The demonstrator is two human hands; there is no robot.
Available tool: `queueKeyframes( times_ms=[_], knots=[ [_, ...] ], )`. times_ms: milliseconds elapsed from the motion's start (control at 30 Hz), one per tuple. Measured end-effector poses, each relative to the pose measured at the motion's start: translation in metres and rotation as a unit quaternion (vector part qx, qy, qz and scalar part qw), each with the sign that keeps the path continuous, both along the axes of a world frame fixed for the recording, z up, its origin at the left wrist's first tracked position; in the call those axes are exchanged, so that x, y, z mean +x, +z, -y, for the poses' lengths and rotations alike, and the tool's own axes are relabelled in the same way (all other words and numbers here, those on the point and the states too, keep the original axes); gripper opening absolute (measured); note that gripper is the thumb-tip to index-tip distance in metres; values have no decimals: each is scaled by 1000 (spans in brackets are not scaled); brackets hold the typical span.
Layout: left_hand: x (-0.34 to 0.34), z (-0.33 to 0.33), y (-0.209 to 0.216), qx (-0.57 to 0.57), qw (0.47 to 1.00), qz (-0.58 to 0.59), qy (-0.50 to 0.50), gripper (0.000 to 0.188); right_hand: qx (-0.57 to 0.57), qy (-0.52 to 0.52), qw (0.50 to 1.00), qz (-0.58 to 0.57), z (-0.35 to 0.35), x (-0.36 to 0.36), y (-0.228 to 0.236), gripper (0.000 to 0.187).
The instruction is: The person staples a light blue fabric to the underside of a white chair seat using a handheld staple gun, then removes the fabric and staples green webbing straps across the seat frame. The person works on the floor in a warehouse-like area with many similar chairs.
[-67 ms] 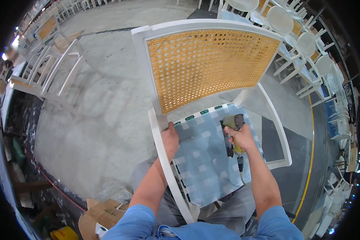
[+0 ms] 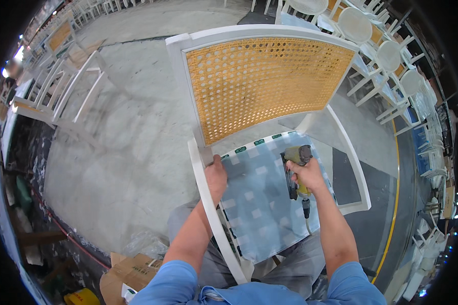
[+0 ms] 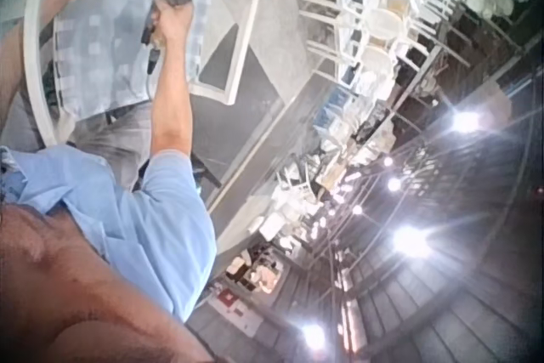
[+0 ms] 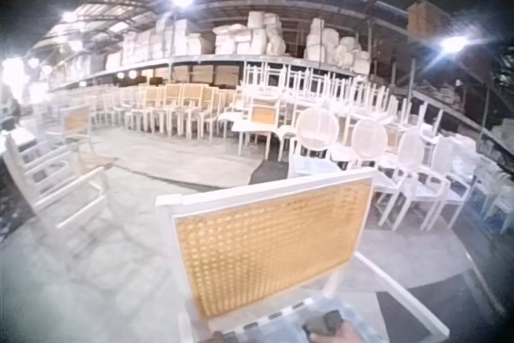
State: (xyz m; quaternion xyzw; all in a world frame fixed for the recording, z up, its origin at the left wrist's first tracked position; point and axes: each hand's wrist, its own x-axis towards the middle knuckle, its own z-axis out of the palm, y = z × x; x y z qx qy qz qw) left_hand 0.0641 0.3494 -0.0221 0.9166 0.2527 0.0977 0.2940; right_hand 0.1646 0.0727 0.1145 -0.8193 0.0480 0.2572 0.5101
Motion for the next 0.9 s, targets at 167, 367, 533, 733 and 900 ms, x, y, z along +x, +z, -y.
queueKeyframes(
  times_ms=[167, 367, 533, 733, 900],
  knots=[
    [-8, 33, 11, 24, 988, 5, -153, 47, 23, -45, 999, 14, 20, -7, -2, 21],
    [-38, 61, 0, 97, 980, -75, -159, 88, 15, -42, 999, -4, 17, -10, -14, 21],
    [-24, 60, -9, 86, 986, -87, -110, 94, 19, -3, 1000, 0, 1, -10, -19, 26],
    [-5, 61, -3, 60, 990, -112, -69, 93, 20, 78, 996, -26, -43, -13, -24, 30],
    [-29, 35, 4, 52, 988, -9, -142, 76, 64, 99, 992, -50, -87, -16, -27, 30]
  ],
)
